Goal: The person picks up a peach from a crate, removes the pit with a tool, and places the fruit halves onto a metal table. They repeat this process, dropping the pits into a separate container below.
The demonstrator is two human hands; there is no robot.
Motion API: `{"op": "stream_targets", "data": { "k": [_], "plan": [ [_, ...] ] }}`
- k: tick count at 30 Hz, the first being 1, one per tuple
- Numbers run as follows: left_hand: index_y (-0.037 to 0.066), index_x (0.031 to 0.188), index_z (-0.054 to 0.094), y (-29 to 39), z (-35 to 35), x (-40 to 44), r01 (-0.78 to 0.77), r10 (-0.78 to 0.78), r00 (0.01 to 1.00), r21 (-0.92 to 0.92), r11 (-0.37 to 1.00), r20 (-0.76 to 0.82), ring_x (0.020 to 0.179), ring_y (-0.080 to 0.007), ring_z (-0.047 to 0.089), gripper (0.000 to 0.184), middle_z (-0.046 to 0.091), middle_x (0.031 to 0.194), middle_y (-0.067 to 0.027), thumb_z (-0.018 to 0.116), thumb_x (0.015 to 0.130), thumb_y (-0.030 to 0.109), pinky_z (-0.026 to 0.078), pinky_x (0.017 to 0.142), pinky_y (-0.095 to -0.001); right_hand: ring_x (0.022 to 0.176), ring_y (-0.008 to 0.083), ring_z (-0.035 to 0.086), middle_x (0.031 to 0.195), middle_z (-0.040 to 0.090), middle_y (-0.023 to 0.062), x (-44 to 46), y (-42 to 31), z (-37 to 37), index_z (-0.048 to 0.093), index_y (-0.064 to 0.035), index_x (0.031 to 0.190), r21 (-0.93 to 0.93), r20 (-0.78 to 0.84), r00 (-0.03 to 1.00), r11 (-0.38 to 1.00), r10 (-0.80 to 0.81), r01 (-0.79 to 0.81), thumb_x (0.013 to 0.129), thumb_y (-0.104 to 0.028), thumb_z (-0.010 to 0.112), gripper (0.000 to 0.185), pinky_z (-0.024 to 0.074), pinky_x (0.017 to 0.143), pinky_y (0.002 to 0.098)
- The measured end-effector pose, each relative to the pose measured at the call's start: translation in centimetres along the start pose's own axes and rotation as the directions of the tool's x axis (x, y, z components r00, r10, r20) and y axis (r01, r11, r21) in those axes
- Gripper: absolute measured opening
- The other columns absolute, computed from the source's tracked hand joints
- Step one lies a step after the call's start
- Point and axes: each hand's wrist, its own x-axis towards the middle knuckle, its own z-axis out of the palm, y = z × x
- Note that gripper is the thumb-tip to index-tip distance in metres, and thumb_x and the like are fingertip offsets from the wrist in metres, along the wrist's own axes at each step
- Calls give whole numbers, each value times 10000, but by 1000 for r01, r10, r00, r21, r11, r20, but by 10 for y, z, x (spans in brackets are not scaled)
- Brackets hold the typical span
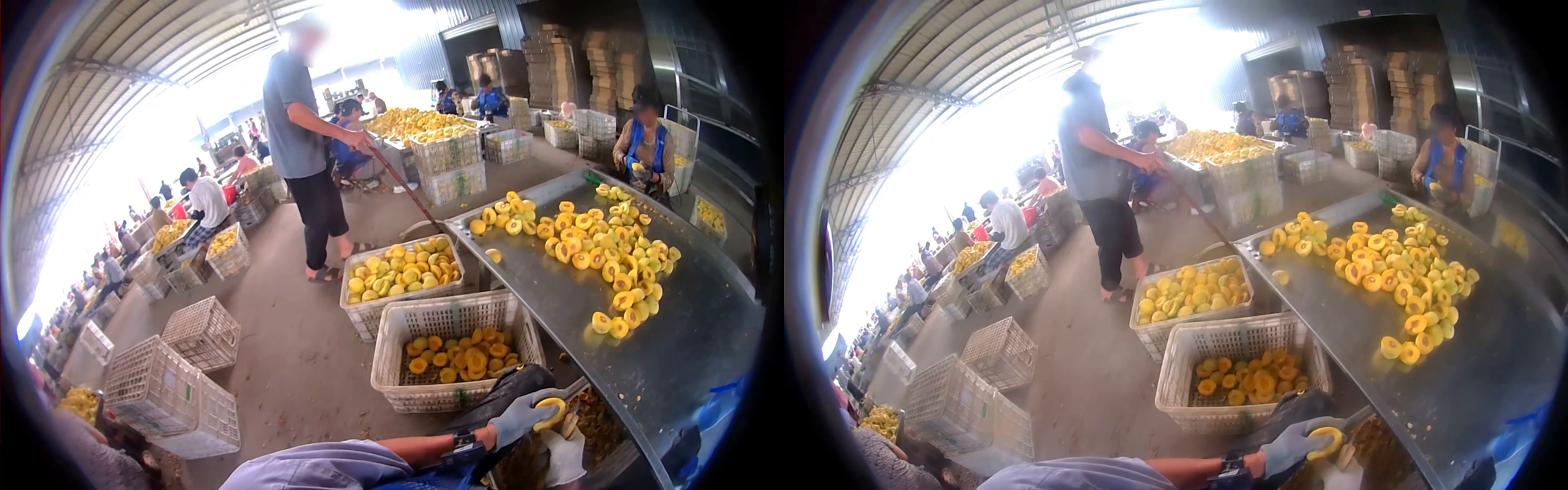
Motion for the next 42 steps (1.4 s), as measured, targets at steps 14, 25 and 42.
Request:
{"op": "stream_targets", "data": {
  "k": [14, 25, 42],
  "plan": [
    [-8, 1443, 525, -10, -2, 0, -12, 13, 1000, -79, 997, 18, 1174, -94, 558, 503, 609, 1309, -29, 657, 1008, 206, 426, 1039, -242, 712, 163, 686, 902, 716, 83, -2, -3, -1, 678, 6, 1162, -101, -42, 998, 994, 45, -49, 816, 1, 712, 347, 551, 651, 280],
    [-10, 1439, 530, -12, -6, 0, 10, -10, 1000, -66, 998, 0, 1154, -93, 566, 502, 620, 1292, -25, 652, 1006, 213, 435, 1029, -243, 751, 135, 672, 909, 713, 57, -5, -10, 9, 687, 8, 1142, -138, -35, 999, 990, -36, 31, 828, -42, 729, 321, 528, 682, 263],
    [12, 1354, 612, -24, -9, 6, -47, 44, 998, -93, 995, -36, 1079, -78, 577, 381, 650, 1208, -8, 661, 1005, 157, 458, 984, -224, 720, 107, 651, 854, 712, 31, -7, -14, 7, 713, 0, 1055, -226, -24, 1000, 974, 8, -13, 823, -93, 715, 251, 509, 649, 258]
  ]
}}
